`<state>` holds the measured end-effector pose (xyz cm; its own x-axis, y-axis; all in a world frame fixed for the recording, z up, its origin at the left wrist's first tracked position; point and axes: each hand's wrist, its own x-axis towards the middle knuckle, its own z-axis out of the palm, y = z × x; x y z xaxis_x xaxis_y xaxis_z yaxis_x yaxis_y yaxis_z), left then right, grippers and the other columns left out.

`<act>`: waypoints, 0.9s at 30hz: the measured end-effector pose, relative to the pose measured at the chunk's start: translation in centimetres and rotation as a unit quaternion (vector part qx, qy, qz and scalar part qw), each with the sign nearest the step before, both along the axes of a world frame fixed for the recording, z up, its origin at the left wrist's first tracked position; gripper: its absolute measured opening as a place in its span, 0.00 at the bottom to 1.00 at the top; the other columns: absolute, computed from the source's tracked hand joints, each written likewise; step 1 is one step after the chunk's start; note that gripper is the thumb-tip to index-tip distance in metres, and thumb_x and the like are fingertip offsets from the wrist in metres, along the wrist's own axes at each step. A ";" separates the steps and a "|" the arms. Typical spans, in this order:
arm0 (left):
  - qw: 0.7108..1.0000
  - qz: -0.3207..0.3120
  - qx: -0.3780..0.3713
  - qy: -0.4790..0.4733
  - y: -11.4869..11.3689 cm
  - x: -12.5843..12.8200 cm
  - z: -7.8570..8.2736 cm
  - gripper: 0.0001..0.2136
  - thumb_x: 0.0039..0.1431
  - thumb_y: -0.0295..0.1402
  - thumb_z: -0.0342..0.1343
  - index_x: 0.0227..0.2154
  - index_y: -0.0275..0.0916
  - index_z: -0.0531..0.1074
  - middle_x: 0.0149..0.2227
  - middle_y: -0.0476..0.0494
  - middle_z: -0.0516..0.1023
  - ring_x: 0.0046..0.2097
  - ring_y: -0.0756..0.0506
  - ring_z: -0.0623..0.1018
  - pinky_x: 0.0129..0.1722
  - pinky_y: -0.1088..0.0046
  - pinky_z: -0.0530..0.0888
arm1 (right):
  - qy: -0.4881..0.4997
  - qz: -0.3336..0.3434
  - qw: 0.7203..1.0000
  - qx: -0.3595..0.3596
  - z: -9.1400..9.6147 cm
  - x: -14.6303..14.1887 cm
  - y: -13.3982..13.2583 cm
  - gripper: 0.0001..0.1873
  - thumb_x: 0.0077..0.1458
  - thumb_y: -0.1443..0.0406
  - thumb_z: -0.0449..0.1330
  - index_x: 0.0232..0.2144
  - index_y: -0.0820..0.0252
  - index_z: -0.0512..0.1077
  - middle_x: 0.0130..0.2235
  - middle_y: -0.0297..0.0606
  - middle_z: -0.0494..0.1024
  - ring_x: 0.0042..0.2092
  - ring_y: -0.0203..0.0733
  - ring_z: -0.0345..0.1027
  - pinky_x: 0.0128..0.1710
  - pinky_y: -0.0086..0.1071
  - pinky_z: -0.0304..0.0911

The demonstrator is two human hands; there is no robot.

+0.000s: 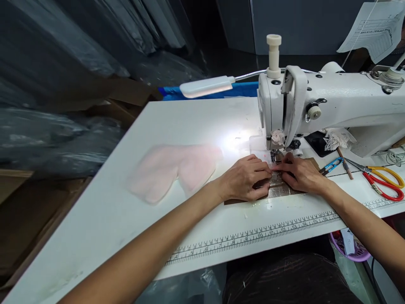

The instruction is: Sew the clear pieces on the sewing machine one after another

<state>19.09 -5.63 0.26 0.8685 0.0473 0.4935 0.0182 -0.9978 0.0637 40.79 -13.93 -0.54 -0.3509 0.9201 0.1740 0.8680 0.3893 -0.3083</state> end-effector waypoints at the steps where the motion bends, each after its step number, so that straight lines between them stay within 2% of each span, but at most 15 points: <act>1: 1.000 0.007 0.000 -0.003 0.0 0.0 -0.1 0.09 0.59 0.31 0.50 0.31 0.38 0.76 0.31 0.47 0.82 0.29 0.47 0.75 0.34 0.66 0.74 | -0.009 -0.004 1.000 0.002 0.0 -0.1 0.0 0.20 0.64 0.65 0.54 0.55 0.51 0.76 0.46 0.43 0.74 0.37 0.40 0.67 0.37 0.33 0.66; 8: 0.999 0.049 0.006 0.014 -0.1 -0.4 -0.5 0.11 0.58 0.35 0.53 0.39 0.37 0.77 0.37 0.44 0.83 0.33 0.45 0.76 0.37 0.64 0.72 | -0.031 -0.016 0.999 0.001 -0.1 -0.3 0.1 0.21 0.66 0.63 0.52 0.58 0.54 0.74 0.46 0.46 0.73 0.35 0.40 0.66 0.36 0.35 0.67; 12: 0.998 0.060 0.022 0.014 -0.1 -0.5 -0.5 0.13 0.59 0.35 0.53 0.40 0.34 0.77 0.40 0.41 0.82 0.35 0.44 0.77 0.38 0.63 0.72 | -0.007 0.006 1.000 0.001 -0.2 0.0 -0.2 0.21 0.66 0.64 0.52 0.58 0.55 0.73 0.45 0.46 0.72 0.38 0.41 0.68 0.41 0.38 0.71; 19: 0.996 0.072 0.040 0.033 0.0 -0.6 -0.3 0.15 0.62 0.35 0.51 0.43 0.30 0.77 0.45 0.36 0.82 0.38 0.41 0.78 0.39 0.61 0.72 | -0.004 0.016 1.000 -0.003 0.0 0.1 -0.4 0.21 0.67 0.64 0.52 0.58 0.54 0.73 0.43 0.45 0.72 0.40 0.43 0.69 0.42 0.39 0.72; 23: 0.993 0.093 0.033 0.071 0.2 -0.6 -0.5 0.17 0.62 0.37 0.51 0.46 0.33 0.76 0.49 0.35 0.80 0.42 0.40 0.78 0.42 0.59 0.72 | 0.004 0.012 1.000 -0.005 0.1 0.0 -0.4 0.21 0.66 0.65 0.52 0.58 0.56 0.73 0.44 0.47 0.72 0.39 0.44 0.69 0.42 0.41 0.73; 27: 0.990 0.107 0.032 0.084 0.4 -0.5 -0.5 0.18 0.62 0.38 0.51 0.49 0.34 0.75 0.49 0.35 0.80 0.43 0.39 0.78 0.42 0.59 0.72 | 0.059 0.019 0.998 0.004 0.2 0.0 -0.4 0.20 0.65 0.66 0.52 0.56 0.58 0.74 0.47 0.47 0.71 0.40 0.42 0.70 0.43 0.40 0.73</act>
